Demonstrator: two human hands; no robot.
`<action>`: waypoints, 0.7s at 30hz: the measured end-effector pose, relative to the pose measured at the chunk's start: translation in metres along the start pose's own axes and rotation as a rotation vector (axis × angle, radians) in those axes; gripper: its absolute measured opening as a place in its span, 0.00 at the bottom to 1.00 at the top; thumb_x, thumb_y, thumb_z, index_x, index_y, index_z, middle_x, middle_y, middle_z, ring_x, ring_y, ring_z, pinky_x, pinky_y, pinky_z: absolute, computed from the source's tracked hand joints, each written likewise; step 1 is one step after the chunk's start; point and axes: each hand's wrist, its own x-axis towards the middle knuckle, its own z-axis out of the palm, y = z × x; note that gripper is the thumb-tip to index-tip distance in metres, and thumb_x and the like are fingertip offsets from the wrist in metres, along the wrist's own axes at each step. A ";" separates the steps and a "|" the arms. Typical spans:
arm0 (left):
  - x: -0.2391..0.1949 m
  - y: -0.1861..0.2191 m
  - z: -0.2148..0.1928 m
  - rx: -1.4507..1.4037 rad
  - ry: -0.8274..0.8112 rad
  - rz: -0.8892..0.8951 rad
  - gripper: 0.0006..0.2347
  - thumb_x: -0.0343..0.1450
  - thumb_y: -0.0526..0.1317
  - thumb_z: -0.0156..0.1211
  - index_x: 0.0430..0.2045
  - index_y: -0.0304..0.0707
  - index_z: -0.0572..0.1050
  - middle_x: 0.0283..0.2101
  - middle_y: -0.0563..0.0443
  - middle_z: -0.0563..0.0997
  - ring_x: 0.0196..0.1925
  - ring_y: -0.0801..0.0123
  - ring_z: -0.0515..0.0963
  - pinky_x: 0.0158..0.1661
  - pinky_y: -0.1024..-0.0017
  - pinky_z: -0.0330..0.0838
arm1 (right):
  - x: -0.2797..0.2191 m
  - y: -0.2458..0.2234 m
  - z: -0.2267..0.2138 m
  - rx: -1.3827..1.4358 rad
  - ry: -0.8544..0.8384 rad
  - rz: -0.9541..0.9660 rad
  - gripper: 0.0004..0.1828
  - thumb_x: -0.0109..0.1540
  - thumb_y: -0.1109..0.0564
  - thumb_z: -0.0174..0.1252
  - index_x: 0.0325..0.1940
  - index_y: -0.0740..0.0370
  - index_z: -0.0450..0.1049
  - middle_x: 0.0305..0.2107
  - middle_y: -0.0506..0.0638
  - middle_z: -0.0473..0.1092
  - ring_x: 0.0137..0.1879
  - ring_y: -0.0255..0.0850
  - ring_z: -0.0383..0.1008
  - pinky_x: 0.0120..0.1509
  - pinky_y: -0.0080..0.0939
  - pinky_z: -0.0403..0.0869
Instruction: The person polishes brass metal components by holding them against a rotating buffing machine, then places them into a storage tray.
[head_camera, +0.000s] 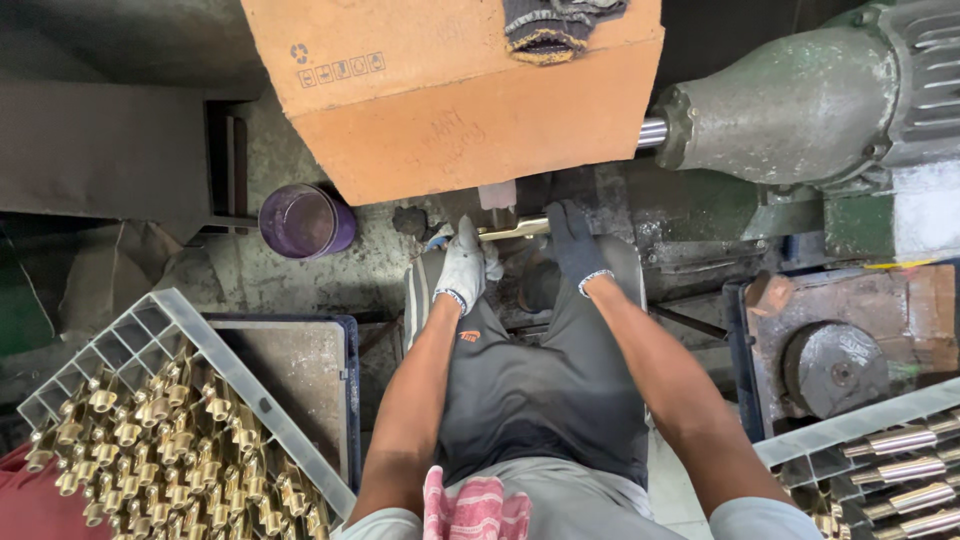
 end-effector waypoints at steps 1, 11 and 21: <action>0.001 0.000 0.000 -0.002 0.003 -0.013 0.27 0.74 0.66 0.42 0.18 0.41 0.60 0.15 0.52 0.59 0.14 0.68 0.56 0.19 0.68 0.53 | 0.000 0.000 0.001 -0.010 0.005 0.001 0.43 0.57 0.57 0.68 0.74 0.60 0.56 0.70 0.71 0.50 0.74 0.68 0.54 0.74 0.53 0.62; 0.009 -0.010 0.002 -0.030 -0.034 -0.015 0.30 0.71 0.70 0.45 0.14 0.42 0.59 0.13 0.53 0.57 0.13 0.67 0.54 0.18 0.68 0.52 | 0.002 0.031 0.019 0.167 0.008 0.083 0.29 0.74 0.58 0.55 0.77 0.59 0.55 0.73 0.69 0.51 0.77 0.64 0.52 0.80 0.50 0.56; 0.006 -0.003 -0.003 -0.027 0.002 -0.022 0.30 0.69 0.71 0.47 0.13 0.43 0.57 0.12 0.54 0.54 0.12 0.68 0.52 0.17 0.68 0.49 | 0.002 0.023 0.023 0.007 0.037 -0.039 0.51 0.54 0.56 0.71 0.76 0.64 0.53 0.70 0.73 0.52 0.74 0.67 0.55 0.76 0.53 0.60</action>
